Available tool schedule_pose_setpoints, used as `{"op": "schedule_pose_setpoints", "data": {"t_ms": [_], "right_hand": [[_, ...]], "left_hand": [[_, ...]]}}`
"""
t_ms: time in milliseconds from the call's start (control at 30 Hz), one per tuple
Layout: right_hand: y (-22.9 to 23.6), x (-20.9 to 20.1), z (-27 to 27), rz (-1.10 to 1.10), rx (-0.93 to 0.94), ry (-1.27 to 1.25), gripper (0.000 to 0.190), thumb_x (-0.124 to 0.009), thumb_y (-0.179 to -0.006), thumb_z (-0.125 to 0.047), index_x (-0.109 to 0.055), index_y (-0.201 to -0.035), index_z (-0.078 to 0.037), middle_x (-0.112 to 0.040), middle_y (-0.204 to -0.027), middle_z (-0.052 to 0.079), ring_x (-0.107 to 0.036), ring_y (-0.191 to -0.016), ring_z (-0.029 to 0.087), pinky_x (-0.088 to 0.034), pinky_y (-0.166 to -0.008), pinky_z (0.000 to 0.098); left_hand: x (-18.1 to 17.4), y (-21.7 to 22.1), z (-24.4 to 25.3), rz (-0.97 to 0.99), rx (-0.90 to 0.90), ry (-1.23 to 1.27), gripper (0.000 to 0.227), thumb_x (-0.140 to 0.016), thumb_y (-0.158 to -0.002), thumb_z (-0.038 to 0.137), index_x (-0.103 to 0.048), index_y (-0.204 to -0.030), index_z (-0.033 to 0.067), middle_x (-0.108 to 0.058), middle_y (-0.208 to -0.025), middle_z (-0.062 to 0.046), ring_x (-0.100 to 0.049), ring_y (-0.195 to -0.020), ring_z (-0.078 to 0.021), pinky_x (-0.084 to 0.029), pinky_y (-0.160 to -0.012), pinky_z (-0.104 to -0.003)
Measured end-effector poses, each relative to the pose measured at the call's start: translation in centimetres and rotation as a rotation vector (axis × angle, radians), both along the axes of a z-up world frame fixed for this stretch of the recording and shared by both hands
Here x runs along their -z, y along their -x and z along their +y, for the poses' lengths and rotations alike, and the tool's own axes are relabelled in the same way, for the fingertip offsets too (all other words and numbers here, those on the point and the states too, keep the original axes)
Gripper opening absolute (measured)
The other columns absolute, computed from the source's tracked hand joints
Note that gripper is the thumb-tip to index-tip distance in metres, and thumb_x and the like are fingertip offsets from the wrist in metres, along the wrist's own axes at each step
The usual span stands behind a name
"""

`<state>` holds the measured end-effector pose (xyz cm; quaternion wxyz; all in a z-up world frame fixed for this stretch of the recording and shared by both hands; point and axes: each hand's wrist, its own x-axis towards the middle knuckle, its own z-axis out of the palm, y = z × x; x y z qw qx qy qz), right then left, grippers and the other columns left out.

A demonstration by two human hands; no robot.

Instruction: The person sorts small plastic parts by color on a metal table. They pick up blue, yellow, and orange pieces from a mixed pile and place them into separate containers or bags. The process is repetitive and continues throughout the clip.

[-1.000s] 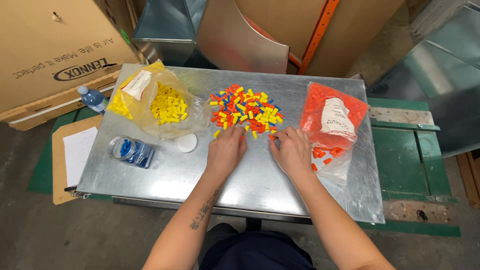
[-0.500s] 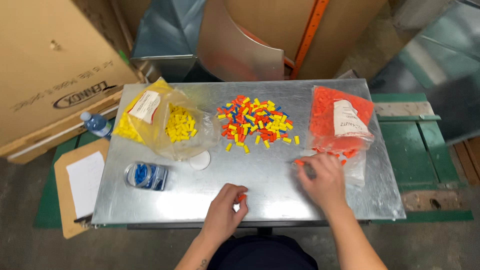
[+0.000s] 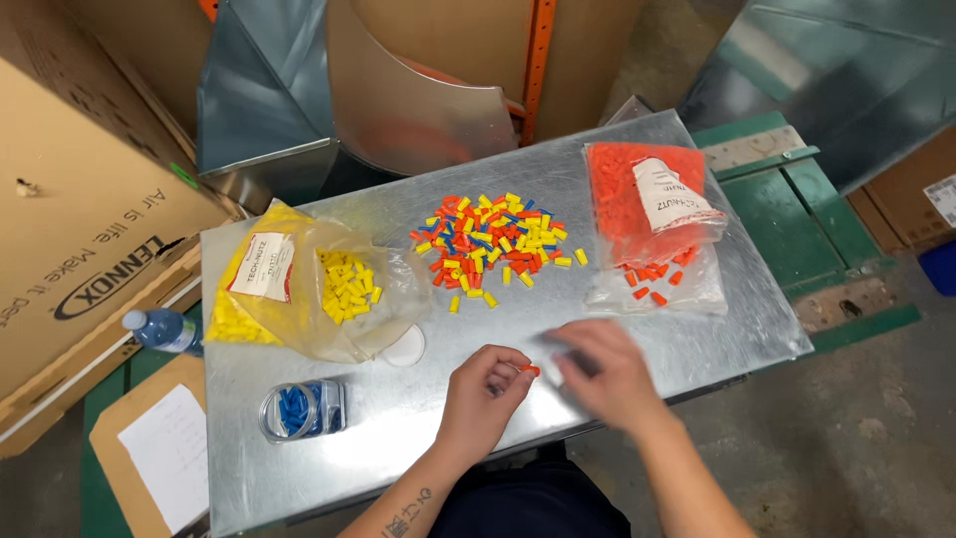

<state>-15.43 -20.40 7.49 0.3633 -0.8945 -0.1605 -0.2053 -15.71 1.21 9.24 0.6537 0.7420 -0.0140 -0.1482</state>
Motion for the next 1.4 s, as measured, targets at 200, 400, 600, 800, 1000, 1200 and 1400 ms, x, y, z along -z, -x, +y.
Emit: {"op": "schedule_pose_setpoints", "data": {"t_ms": [200,400,600,800,1000,1200,1400], "right_hand": [[2.4,1.7,4.1,0.061,-0.074,-0.108,0.030,-0.077,-0.092,-0.011,-0.075,-0.122,-0.009,-0.078,-0.108,0.004,-0.072,-0.094,0.021,-0.058,-0.083,0.0325],[0.8,0.7,0.7,-0.015,0.082,0.048,0.018,-0.083,-0.088,-0.017,-0.081,-0.106,-0.014,-0.080,-0.097,0.002,-0.074,-0.088,0.022,-0.057,-0.083,0.0355],[-2.1,-3.6,-4.1,0.420,0.354,0.284,0.019,-0.079,-0.091,-0.028,-0.085,-0.106,-0.019,-0.082,-0.100,0.007,-0.075,-0.100,0.036,-0.057,-0.095,0.0496],[-5.6,-3.5,-8.6,0.631,0.551,0.429,0.035,-0.073,-0.094,-0.044,-0.080,-0.121,-0.023,-0.078,-0.086,0.004,-0.076,-0.093,0.035,-0.059,-0.088,0.0523],[-4.2,-1.5,-7.5,0.450,0.470,0.263,0.033,-0.076,-0.089,-0.031,-0.078,-0.122,-0.027,-0.077,-0.080,0.003,-0.074,-0.086,0.033,-0.060,-0.083,0.0475],[-1.7,0.8,-2.3,0.190,0.099,-0.082,0.026,-0.084,-0.079,-0.018,-0.077,-0.103,-0.023,-0.082,-0.102,-0.006,-0.071,-0.064,0.018,-0.058,-0.061,0.0324],[-1.5,1.1,-3.1,0.142,-0.038,-0.065,0.033,-0.082,-0.083,-0.013,-0.078,-0.115,-0.022,-0.072,-0.085,-0.007,-0.061,-0.059,0.011,-0.054,-0.057,0.0261]], "left_hand": [[-0.1,-0.8,0.7,0.093,0.016,0.089,0.010,-0.083,-0.093,0.008,-0.074,-0.090,0.0106,-0.060,-0.063,0.002,-0.050,-0.058,-0.0061,-0.044,-0.058,-0.022],[2.8,-4.9,2.4,-0.542,0.177,-0.531,0.023,-0.071,-0.096,0.027,-0.072,-0.114,0.0129,-0.071,-0.107,-0.006,-0.072,-0.085,-0.0251,-0.059,-0.073,-0.041],[4.9,-9.6,4.0,-0.522,0.106,-1.013,0.035,-0.069,-0.092,0.014,-0.069,-0.126,0.0110,-0.063,-0.121,-0.009,-0.069,-0.107,-0.0296,-0.063,-0.084,-0.044],[4.9,-11.6,3.4,-0.407,0.056,-1.120,0.023,-0.068,-0.096,0.015,-0.072,-0.118,0.0104,-0.066,-0.110,-0.007,-0.072,-0.098,-0.0237,-0.062,-0.079,-0.036],[6.0,-10.7,2.7,-0.488,-0.067,-1.034,0.014,-0.071,-0.092,0.023,-0.070,-0.104,0.0148,-0.066,-0.096,-0.005,-0.073,-0.088,-0.0264,-0.061,-0.074,-0.039],[1.9,-6.2,-2.5,-0.354,-0.113,-0.539,0.016,-0.079,-0.087,0.030,-0.067,-0.096,0.0229,-0.077,-0.088,0.001,-0.073,-0.079,-0.0255,-0.059,-0.071,-0.040],[-1.0,-3.0,-6.7,-0.054,-0.069,-0.224,0.016,-0.076,-0.094,0.024,-0.062,-0.093,0.0170,-0.060,-0.065,0.000,-0.049,-0.054,-0.0144,-0.042,-0.055,-0.032]]}}
